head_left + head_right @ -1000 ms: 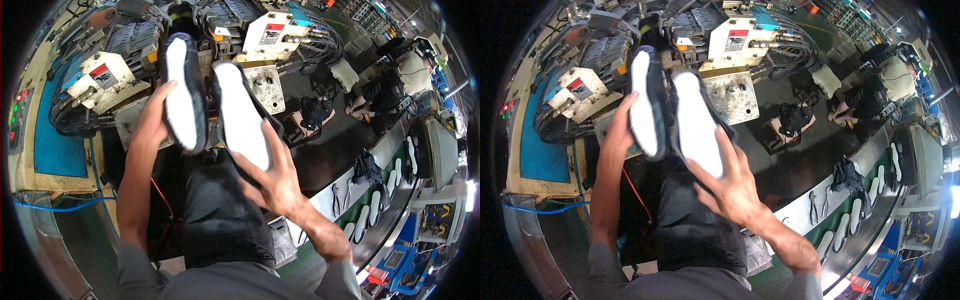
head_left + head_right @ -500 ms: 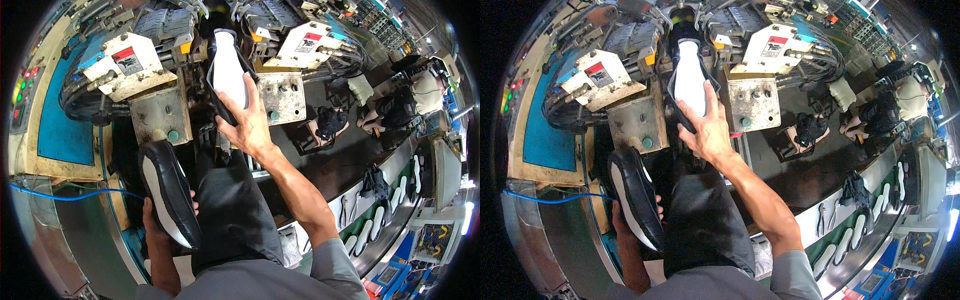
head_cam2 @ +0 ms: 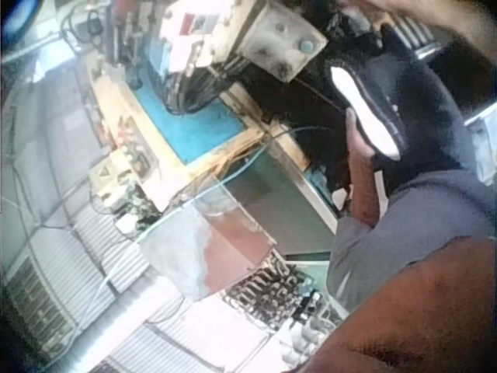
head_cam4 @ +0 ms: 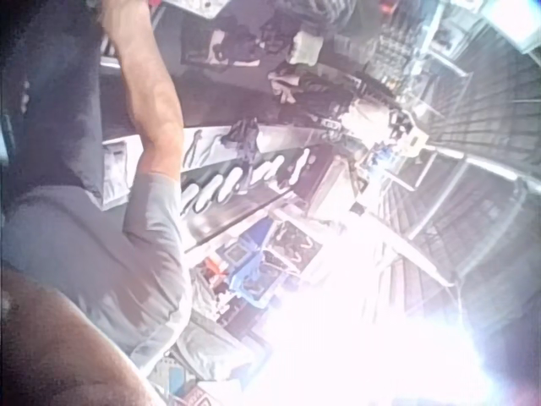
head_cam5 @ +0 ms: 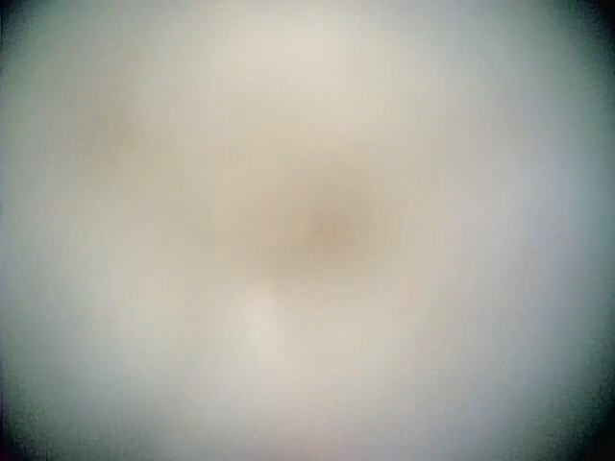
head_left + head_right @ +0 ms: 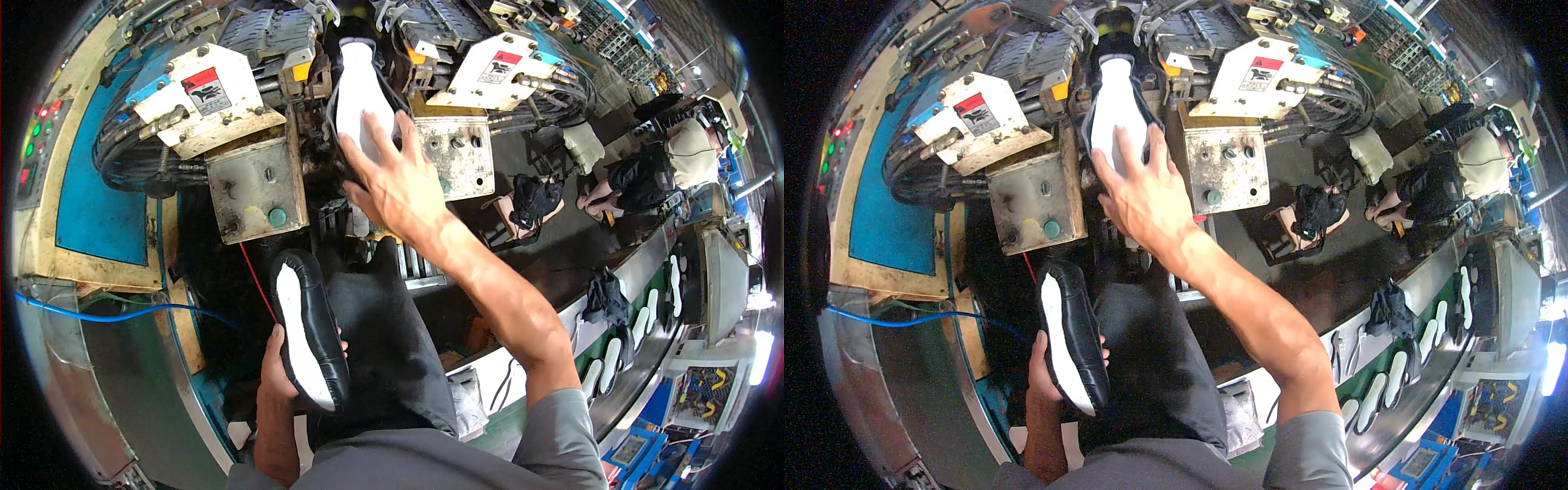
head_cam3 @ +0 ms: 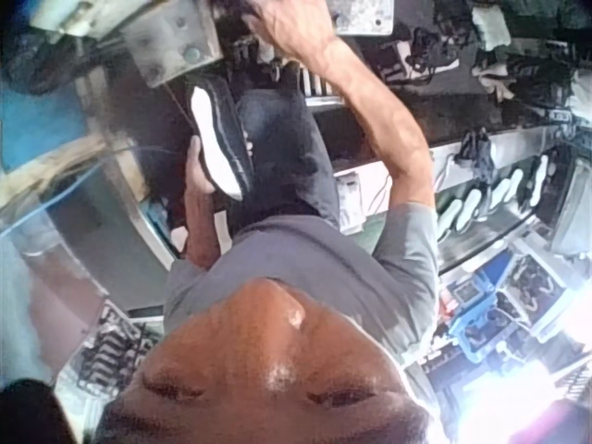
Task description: Assemble shoe uppers onto lasts using a lasting machine and manual trimming tools.
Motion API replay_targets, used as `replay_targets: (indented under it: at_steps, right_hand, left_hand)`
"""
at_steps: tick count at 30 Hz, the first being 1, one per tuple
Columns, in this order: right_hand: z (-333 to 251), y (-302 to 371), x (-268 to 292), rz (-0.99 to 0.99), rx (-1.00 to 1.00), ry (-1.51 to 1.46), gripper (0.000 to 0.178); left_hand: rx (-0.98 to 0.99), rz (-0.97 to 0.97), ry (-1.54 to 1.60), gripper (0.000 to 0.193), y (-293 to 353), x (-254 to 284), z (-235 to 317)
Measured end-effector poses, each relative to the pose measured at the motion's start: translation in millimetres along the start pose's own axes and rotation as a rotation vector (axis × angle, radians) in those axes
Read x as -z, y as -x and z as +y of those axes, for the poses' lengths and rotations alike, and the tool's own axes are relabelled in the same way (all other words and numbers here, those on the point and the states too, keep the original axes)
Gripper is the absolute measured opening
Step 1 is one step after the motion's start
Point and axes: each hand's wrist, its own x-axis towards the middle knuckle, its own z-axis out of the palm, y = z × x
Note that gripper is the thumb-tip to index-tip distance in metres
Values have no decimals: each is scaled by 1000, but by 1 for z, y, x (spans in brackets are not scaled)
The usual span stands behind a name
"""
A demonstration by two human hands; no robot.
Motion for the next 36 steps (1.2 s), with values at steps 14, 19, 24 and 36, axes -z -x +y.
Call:
replay_targets:
  at_steps: [14, 19, 24, 36]
  right_hand:
    - [63, -125, -29, 110, 65, 64, 67]
    - [58, -124, -18, 195, 77, 17, 65]
    - [42, -140, -10, 103, 26, 75, 64]
    - [-13, 68, -30, 192, -141, -481, 66]
  left_hand:
    - [52, 86, -44, 87, -72, -6, 9]
    - [92, 60, 16, 83, -87, -5, 10]
    - [75, 47, -64, 85, -89, -15, 14]
    - [-212, 91, -344, 71, -69, -12, -4]
